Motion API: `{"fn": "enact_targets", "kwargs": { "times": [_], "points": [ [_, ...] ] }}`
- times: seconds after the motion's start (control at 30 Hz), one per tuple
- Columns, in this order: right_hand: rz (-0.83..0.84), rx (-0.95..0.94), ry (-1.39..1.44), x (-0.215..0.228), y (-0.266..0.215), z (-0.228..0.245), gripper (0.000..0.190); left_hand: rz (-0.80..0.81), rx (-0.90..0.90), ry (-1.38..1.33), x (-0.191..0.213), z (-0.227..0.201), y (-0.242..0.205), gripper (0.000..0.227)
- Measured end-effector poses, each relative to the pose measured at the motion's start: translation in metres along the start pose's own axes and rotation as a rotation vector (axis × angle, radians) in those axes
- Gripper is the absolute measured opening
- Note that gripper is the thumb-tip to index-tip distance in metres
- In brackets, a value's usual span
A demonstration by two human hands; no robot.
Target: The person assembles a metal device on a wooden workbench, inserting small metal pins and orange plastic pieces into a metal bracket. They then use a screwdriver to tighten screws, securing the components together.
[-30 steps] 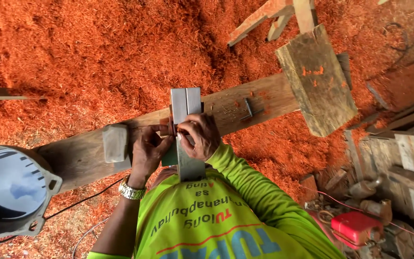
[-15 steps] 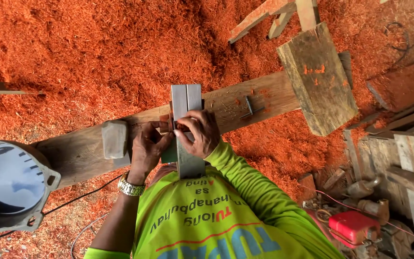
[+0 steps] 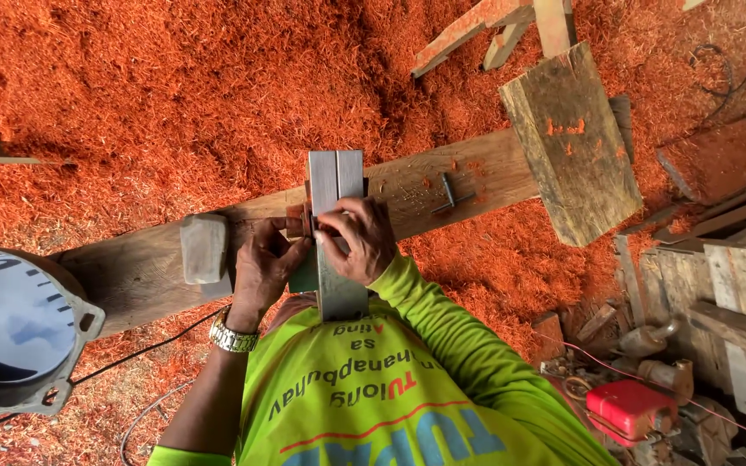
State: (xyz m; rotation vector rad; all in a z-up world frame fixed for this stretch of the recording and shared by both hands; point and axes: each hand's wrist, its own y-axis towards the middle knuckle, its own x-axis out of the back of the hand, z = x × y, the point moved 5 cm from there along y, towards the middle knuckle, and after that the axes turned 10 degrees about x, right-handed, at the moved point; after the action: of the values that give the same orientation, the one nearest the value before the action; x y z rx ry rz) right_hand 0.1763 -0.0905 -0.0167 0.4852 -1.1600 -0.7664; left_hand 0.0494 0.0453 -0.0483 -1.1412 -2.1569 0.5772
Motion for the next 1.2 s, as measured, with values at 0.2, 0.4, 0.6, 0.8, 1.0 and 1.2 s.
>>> {"fn": "enact_targets", "kwargs": {
  "times": [0.2,0.4,0.6,0.8,1.0,1.2],
  "points": [
    [-0.030,-0.031,0.032,0.010,0.024,0.010,0.019,-0.003,-0.013,-0.018,0.001,-0.004,-0.001,0.035],
    [-0.047,-0.016,-0.016,0.008,0.025,0.007,0.033,-0.012,-0.042,-0.022,0.003,-0.005,-0.001,0.034],
    [-0.015,-0.010,-0.028,0.006,0.018,0.008,0.022,-0.016,-0.031,-0.030,0.000,0.002,0.005,0.035],
    [0.008,0.019,-0.019,0.004,0.012,0.007,0.007,0.003,-0.022,-0.037,0.000,-0.002,0.001,0.035],
    [-0.019,-0.040,0.044,0.014,0.025,0.011,0.016,-0.019,-0.081,-0.033,0.000,-0.006,-0.001,0.034],
    [-0.007,0.008,-0.082,0.010,0.026,0.011,0.033,-0.001,-0.080,-0.026,0.002,-0.016,-0.003,0.034]
  ]
}}
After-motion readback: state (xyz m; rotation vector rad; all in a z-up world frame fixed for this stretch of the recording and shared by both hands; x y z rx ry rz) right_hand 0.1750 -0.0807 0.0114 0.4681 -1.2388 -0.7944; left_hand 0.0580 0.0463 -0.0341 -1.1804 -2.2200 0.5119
